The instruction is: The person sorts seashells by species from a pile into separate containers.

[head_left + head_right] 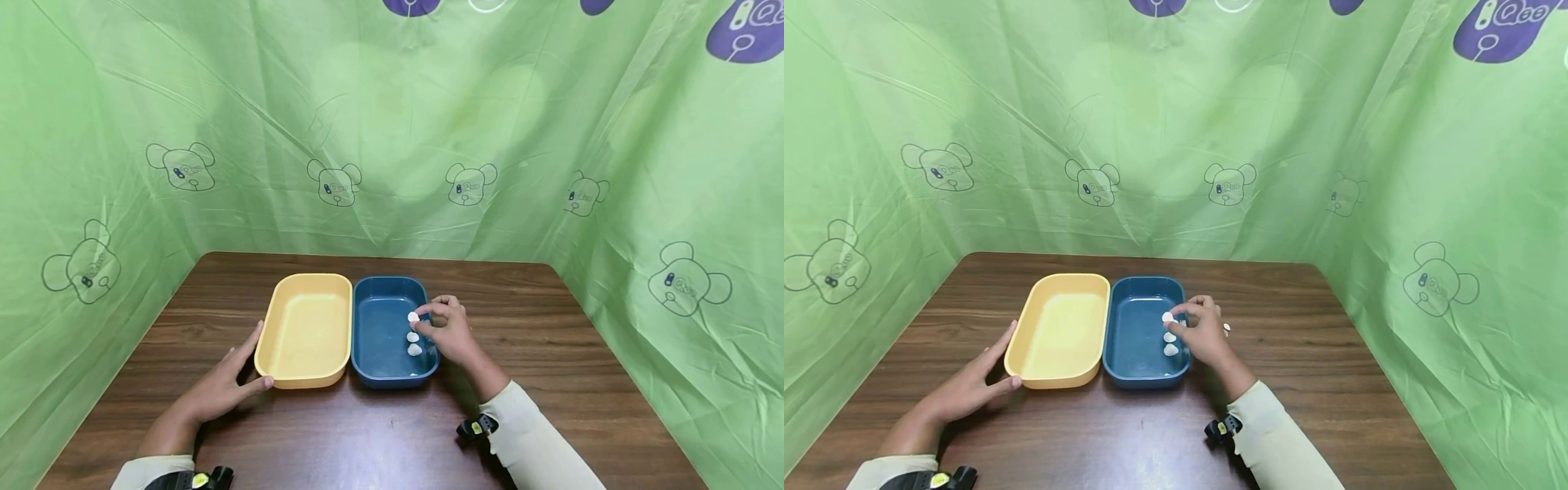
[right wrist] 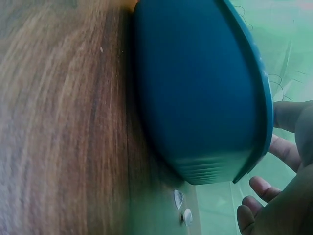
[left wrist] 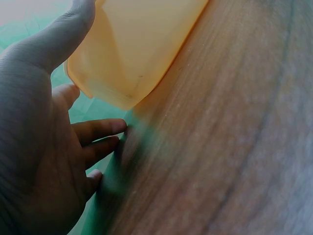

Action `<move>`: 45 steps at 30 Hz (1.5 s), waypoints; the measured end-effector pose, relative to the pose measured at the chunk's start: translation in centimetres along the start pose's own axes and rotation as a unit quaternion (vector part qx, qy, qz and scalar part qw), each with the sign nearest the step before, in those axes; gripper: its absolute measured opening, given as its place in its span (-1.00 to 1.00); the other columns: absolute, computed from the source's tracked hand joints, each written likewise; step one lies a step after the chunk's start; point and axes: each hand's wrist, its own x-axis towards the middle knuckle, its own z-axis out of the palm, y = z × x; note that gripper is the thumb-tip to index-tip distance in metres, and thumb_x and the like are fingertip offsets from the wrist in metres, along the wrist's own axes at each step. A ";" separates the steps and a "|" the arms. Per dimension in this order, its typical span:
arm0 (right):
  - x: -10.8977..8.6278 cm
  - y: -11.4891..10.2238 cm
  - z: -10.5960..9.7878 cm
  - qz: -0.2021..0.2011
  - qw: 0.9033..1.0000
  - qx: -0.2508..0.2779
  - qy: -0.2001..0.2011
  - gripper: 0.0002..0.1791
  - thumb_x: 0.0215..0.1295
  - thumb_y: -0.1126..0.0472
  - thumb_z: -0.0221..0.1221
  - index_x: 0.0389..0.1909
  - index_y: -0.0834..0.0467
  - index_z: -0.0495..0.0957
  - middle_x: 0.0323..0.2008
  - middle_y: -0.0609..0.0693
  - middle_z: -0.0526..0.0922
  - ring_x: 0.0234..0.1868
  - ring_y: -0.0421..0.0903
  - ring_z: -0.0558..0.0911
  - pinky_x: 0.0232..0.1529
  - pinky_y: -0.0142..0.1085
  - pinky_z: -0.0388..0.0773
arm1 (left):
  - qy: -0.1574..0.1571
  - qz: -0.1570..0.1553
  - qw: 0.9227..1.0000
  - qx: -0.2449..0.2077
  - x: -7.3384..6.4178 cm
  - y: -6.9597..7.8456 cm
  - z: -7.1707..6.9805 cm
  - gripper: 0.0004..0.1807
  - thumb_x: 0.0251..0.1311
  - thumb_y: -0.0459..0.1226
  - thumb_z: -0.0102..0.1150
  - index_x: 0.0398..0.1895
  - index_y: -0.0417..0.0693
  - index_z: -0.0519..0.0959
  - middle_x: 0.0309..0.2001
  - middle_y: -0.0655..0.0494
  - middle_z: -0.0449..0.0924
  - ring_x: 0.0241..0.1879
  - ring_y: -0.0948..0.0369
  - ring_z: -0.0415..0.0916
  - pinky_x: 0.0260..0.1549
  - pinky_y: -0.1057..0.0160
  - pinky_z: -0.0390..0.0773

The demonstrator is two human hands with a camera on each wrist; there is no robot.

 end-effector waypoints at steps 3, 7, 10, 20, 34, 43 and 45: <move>-0.1 0.0 0.0 0.002 1.000 -0.013 -0.005 -0.68 0.29 0.14 0.55 0.05 0.06 0.85 0.26 0.15 0.49 0.41 0.18 0.29 0.31 0.18 0.37 | 0.001 0.000 1.000 -0.003 0.0 0.1 0.0 0.24 0.34 -0.14 0.48 0.85 0.24 -0.21 0.74 -0.40 -0.01 0.59 -0.57 0.01 0.47 -0.75 -0.17; -0.1 0.1 -0.2 0.000 1.000 -0.014 -0.004 -0.60 0.28 0.14 0.55 0.13 0.08 0.82 0.26 0.17 0.49 0.41 0.19 0.30 0.35 0.18 0.37 | 0.001 0.001 1.000 -0.004 0.0 0.0 0.1 0.24 0.34 -0.14 0.48 0.85 0.24 -0.21 0.74 -0.40 -0.01 0.60 -0.57 0.01 0.48 -0.75 -0.17; -0.1 0.3 -0.4 -0.006 1.000 -0.007 0.002 -0.60 0.28 0.17 0.55 0.13 0.12 0.81 0.25 0.20 0.50 0.39 0.19 0.31 0.37 0.19 0.37 | 0.001 0.001 1.000 -0.004 0.0 0.0 0.1 0.24 0.34 -0.14 0.48 0.85 0.24 -0.21 0.74 -0.39 -0.01 0.60 -0.56 0.01 0.48 -0.75 -0.18; 0.2 0.7 -1.7 -0.003 0.999 0.013 0.029 -0.64 0.36 0.25 0.47 0.13 0.27 0.79 0.19 0.25 0.53 0.33 0.15 0.41 0.26 -0.06 0.51 | 0.000 0.001 1.000 -0.002 0.0 -0.1 0.1 0.24 0.34 -0.14 0.48 0.85 0.25 -0.21 0.75 -0.38 -0.02 0.60 -0.56 0.01 0.49 -0.74 -0.18; 0.6 2.4 -3.5 0.013 0.997 0.024 0.072 -0.67 0.44 0.30 0.39 0.14 0.36 0.74 0.19 0.32 0.59 0.29 0.17 0.49 0.36 -0.05 0.39 | 0.003 0.004 1.000 -0.002 -0.1 -0.2 0.0 0.24 0.33 -0.15 0.49 0.85 0.23 -0.20 0.74 -0.39 0.00 0.59 -0.57 0.02 0.49 -0.74 -0.18; 0.9 3.6 -4.1 0.022 0.995 0.030 0.093 -0.73 0.46 0.30 0.35 0.07 0.38 0.75 0.16 0.31 0.60 0.23 0.10 0.49 0.12 -0.21 0.60 | 0.002 0.000 1.000 0.001 -0.1 -0.1 0.1 0.24 0.33 -0.14 0.49 0.85 0.24 -0.20 0.74 -0.39 -0.01 0.59 -0.58 0.02 0.50 -0.73 -0.17; 1.0 3.8 -4.2 0.030 0.994 0.039 0.093 -0.74 0.49 0.30 0.33 0.06 0.39 0.75 0.15 0.29 0.59 0.12 0.00 0.51 -0.17 -0.41 0.61 | 0.003 0.001 1.000 0.001 0.0 -0.1 0.1 0.24 0.33 -0.15 0.49 0.85 0.24 -0.20 0.74 -0.39 -0.01 0.58 -0.57 0.03 0.49 -0.73 -0.17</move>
